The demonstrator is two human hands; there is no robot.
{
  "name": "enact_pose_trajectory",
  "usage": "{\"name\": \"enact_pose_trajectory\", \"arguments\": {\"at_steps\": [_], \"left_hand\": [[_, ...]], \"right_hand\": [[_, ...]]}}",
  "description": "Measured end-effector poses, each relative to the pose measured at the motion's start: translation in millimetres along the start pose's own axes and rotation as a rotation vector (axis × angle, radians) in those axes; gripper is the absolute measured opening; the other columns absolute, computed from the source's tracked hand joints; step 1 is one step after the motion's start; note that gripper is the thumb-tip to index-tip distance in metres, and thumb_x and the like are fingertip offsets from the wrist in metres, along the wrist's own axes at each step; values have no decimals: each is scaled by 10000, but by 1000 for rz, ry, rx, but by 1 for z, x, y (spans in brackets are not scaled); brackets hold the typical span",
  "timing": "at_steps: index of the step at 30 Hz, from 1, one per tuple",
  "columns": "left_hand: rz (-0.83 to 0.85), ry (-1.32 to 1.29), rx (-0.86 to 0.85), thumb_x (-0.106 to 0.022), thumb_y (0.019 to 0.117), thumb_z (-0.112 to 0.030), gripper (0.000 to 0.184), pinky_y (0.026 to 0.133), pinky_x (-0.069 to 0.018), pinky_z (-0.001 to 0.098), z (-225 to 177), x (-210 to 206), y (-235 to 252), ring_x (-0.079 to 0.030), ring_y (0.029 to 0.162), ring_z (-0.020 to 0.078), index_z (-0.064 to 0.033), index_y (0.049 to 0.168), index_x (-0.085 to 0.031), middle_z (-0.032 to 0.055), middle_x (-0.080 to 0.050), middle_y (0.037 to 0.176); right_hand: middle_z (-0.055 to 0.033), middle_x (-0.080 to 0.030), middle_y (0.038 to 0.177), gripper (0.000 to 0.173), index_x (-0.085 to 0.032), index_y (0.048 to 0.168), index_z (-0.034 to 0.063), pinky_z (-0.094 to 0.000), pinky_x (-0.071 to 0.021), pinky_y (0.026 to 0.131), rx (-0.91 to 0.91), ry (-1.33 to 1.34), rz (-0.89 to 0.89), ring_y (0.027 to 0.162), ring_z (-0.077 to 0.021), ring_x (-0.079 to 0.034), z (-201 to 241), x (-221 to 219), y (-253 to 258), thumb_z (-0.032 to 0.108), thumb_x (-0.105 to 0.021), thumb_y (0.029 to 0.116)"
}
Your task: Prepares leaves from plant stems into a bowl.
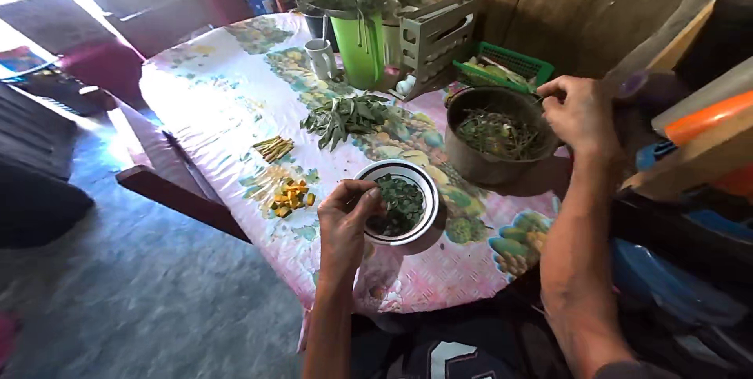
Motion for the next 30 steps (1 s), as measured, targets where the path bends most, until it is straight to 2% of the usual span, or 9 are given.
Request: {"name": "enact_pose_trajectory", "arguments": {"at_steps": [3, 6, 9, 10, 13, 16, 19, 22, 30], "left_hand": [[5, -14, -9, -673, 922, 6, 91, 683, -628, 339, -1, -2, -3, -682, 684, 182, -10, 1009, -691, 109, -695, 883], [2, -14, -25, -689, 921, -13, 88, 666, -618, 324, -3, 2, -4, -671, 678, 176, -14, 1009, -695, 116, -696, 891], [-4, -12, -42, -688, 922, -19, 84, 654, -613, 309, -5, 10, -5, -666, 672, 168, -10, 1006, -689, 111, -692, 881], [-11, -14, -46, -682, 925, -11, 82, 657, -612, 311, -5, 14, -5, -665, 672, 171, -1, 1006, -684, 115, -690, 878], [-40, -23, -48, -675, 923, -2, 63, 675, -595, 290, -2, 16, -6, -655, 682, 154, -10, 984, -689, 100, -688, 853], [-15, -72, -55, -678, 925, -3, 60, 688, -593, 291, 0, 6, -3, -651, 684, 146, -17, 981, -695, 94, -686, 841], [5, -91, -50, -684, 925, -7, 66, 679, -594, 287, 1, -1, -6, -651, 675, 145, -25, 987, -697, 89, -683, 835], [-5, -88, -43, -686, 920, -8, 69, 672, -599, 294, 2, 4, -7, -658, 680, 154, -22, 987, -694, 100, -690, 859], [-1, -73, -38, -681, 925, -23, 60, 668, -595, 293, 2, 4, -11, -652, 673, 149, -25, 984, -689, 92, -687, 856]], "right_hand": [[-271, -692, 1113, 284, -699, 1209, 29, -685, -493, 890, -7, -64, -26, 1041, -472, -663, 4, -20, 8, 54, -556, 964], [-258, -700, 1095, 258, -717, 1166, 32, -689, -502, 901, 94, -56, 99, 1046, -466, -667, 16, -50, 10, 59, -610, 932], [-155, -725, 1098, 256, -720, 1200, 75, -577, -526, 948, 277, 94, 229, 1032, -316, -696, 23, -53, 3, 196, -673, 980], [-137, -724, 1117, 270, -712, 1213, 79, -547, -542, 953, 293, 139, 156, 1040, -283, -701, 22, -41, 0, 230, -638, 1001], [-205, -691, 1187, 303, -684, 1230, 29, -564, -518, 972, 196, 100, -118, 1098, -350, -675, 12, -6, -5, 215, -529, 1047], [-209, -686, 1161, 285, -685, 1213, 29, -549, -540, 914, 173, 58, -182, 1042, -353, -681, 14, 4, -10, 201, -538, 1038], [-188, -704, 1130, 251, -706, 1188, 59, -625, -521, 919, 146, 36, 43, 1035, -365, -685, 11, 2, -18, 202, -635, 995], [-210, -718, 1037, 206, -750, 1077, 49, -687, -488, 884, 78, -79, 309, 986, -414, -677, -8, -9, -18, 219, -713, 966], [-185, -656, 807, 236, -672, 823, 7, -602, -497, 723, 210, -274, 536, 807, -372, -655, 2, -50, 2, 151, -590, 992]]}}
Point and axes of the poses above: each hand's wrist, its own y-axis towards the middle knuckle, its own x-axis out of the back of the hand, z = x × y, the point moved 5 cm from there along y, towards the middle knuckle
